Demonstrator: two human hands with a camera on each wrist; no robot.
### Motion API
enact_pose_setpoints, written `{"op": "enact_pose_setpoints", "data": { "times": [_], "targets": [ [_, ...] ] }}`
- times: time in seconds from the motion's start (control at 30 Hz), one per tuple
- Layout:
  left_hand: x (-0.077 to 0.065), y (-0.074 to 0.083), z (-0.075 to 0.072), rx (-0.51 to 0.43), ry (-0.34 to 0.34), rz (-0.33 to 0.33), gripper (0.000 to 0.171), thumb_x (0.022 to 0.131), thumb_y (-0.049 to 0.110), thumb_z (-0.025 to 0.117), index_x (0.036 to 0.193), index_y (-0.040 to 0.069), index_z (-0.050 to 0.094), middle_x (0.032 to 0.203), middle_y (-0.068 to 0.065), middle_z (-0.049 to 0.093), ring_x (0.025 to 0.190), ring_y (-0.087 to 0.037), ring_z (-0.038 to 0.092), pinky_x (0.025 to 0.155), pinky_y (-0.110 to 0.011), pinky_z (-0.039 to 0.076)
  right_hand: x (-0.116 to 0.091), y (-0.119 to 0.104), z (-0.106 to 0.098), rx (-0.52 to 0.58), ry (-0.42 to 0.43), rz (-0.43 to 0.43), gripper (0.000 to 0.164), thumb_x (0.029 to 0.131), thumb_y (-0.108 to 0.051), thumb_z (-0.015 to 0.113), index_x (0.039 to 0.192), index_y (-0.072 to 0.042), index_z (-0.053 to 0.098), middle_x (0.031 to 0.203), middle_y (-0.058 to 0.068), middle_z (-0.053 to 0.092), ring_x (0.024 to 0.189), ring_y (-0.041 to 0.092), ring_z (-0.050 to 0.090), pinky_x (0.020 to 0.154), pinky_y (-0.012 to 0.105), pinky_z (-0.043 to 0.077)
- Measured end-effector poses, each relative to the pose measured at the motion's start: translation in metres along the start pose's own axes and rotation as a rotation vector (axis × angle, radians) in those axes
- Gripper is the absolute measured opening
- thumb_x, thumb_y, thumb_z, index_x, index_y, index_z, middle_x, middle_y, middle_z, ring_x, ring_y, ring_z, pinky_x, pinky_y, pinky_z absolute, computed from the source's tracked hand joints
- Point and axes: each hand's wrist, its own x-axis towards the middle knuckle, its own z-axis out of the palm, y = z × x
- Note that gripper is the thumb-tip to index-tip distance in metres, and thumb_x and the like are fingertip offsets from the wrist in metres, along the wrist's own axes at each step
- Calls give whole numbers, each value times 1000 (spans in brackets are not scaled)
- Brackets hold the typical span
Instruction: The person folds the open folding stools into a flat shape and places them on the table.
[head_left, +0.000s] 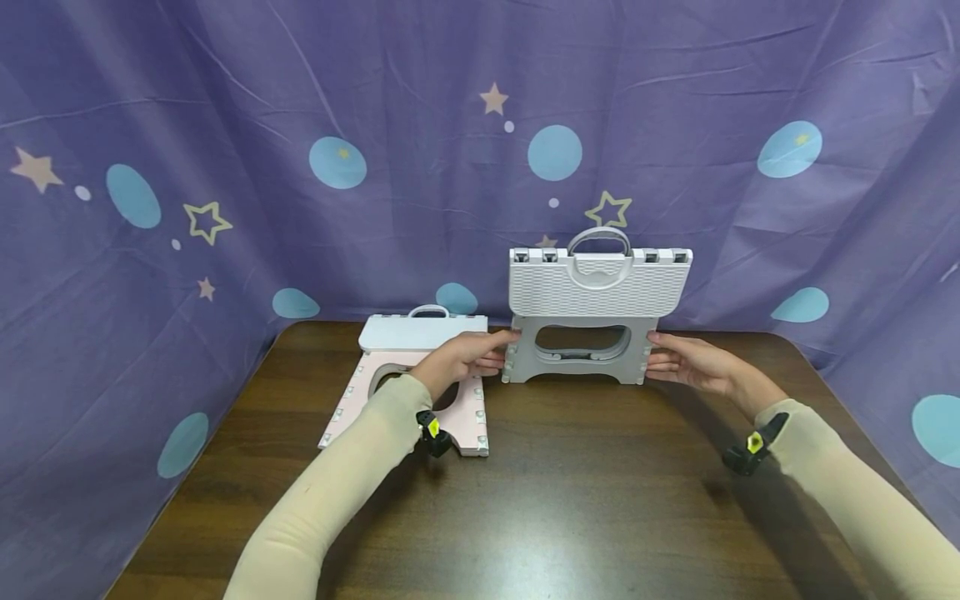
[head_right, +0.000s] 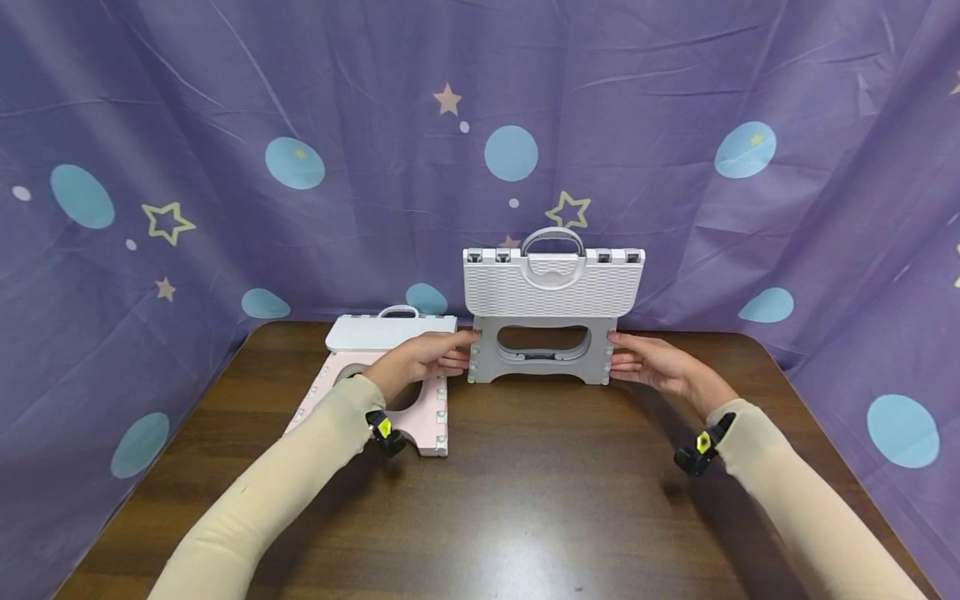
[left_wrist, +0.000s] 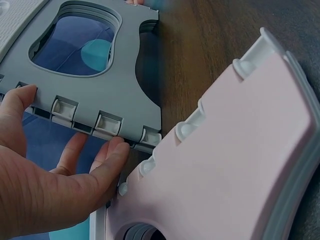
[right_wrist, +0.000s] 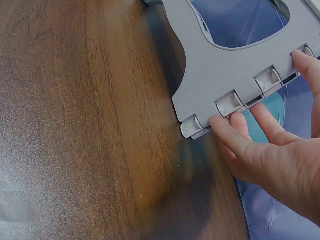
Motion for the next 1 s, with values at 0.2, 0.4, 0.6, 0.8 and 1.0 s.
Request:
{"op": "enact_pose_setpoints", "data": {
  "times": [0.2,0.4,0.6,0.8,1.0],
  "targets": [
    [1,1,0,7,2,6,66,92,32,72,144,-4,50,137,-24,59,125,-32,60,113,-42,48,0,-1,0,-18,8,8,17,110,-22,46,111,-13,61,107,5,75,104,18,72,103,35,56],
    [2,0,0,2,-5,6,67,93,32,70,145,-5,49,142,-27,56,131,-35,57,115,-42,46,-1,-1,0,-9,-8,0,20,110,-22,45,110,-13,63,107,5,76,105,18,72,104,36,55],
    [1,1,0,5,0,7,68,93,32,71,144,-5,49,137,-25,58,126,-33,60,114,-42,47,-2,-2,1,-25,18,5,21,110,-22,45,108,-14,65,106,4,76,104,17,73,104,34,55],
    [0,1,1,35,6,41,68,92,34,71,144,-5,49,136,-24,58,124,-32,59,115,-43,46,-3,-2,3,-89,26,-16,18,110,-25,47,111,-16,62,107,3,75,103,15,72,101,31,56],
    [4,-6,-2,115,-13,206,58,96,32,69,143,2,53,144,-20,56,133,-35,56,115,-46,45,-3,2,4,-153,48,-75,16,109,-24,48,112,-18,63,110,-1,72,106,11,69,101,28,56]
  ]
}}
